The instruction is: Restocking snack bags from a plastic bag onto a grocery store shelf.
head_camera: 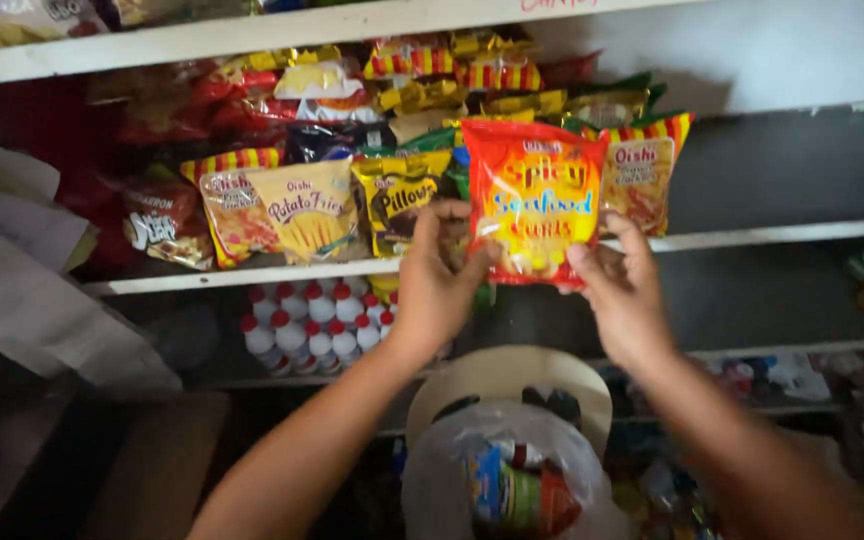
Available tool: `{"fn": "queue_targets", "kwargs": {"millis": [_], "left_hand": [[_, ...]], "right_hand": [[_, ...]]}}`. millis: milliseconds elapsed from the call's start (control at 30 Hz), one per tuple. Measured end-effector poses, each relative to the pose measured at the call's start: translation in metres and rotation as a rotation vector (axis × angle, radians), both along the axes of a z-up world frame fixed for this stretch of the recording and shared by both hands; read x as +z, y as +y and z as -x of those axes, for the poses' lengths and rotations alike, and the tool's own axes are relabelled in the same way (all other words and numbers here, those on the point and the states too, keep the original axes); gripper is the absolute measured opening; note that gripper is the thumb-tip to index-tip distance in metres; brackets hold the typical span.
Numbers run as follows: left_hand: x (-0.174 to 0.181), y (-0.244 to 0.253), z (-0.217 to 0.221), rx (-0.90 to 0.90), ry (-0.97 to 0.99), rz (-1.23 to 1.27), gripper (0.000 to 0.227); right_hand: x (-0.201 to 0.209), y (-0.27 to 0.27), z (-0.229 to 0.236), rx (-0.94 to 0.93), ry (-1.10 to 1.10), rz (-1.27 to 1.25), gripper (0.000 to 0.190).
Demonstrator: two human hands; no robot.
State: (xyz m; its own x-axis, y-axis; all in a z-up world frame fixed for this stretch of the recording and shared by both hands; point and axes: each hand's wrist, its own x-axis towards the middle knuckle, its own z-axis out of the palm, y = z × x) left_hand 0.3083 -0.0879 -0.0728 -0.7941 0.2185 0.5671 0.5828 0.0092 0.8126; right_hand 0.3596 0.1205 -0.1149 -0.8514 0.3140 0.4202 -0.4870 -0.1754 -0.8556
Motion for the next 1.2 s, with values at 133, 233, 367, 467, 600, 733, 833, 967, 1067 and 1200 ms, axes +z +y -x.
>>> {"fn": "queue_targets", "kwargs": {"millis": [133, 233, 367, 467, 600, 733, 833, 967, 1067, 1200], "left_hand": [[0.012, 0.014, 0.068, 0.047, 0.013, -0.074, 0.035], [0.023, 0.024, 0.119, 0.057, 0.345, -0.051, 0.023], [0.04, 0.04, 0.172, 0.033, 0.302, -0.095, 0.032], [0.059, 0.047, 0.189, 0.119, 0.338, -0.047, 0.039], [0.06, 0.057, 0.242, 0.462, 0.583, 0.117, 0.036], [0.07, 0.064, 0.277, 0.579, 0.765, -0.03, 0.021], [0.073, 0.063, 0.303, 0.616, 0.742, -0.02, 0.02], [0.078, 0.059, 0.326, 0.72, 0.702, 0.199, 0.014], [0.076, 0.056, 0.333, 0.737, 0.615, 0.378, 0.02], [0.077, 0.056, 0.337, 0.815, 0.623, 0.753, 0.038]], "right_hand": [[0.033, 0.033, 0.06, 0.12, 0.024, -0.013, 0.046], [0.054, 0.054, 0.118, 0.1, 0.023, -0.092, 0.04], [0.078, 0.068, 0.189, -0.081, 0.057, -0.192, 0.034], [0.096, 0.071, 0.232, -0.125, 0.057, -0.177, 0.033], [0.119, 0.065, 0.269, -0.139, 0.066, -0.13, 0.029], [0.099, 0.078, 0.341, -0.014, 0.295, -0.153, 0.021], [0.111, 0.066, 0.329, -0.456, 0.455, -0.609, 0.025], [0.115, 0.072, 0.339, -0.67, 0.459, -1.022, 0.029], [0.117, 0.066, 0.334, -0.615, 0.418, -1.206, 0.042], [0.123, 0.061, 0.334, -0.587, 0.281, -1.487, 0.061]]}}
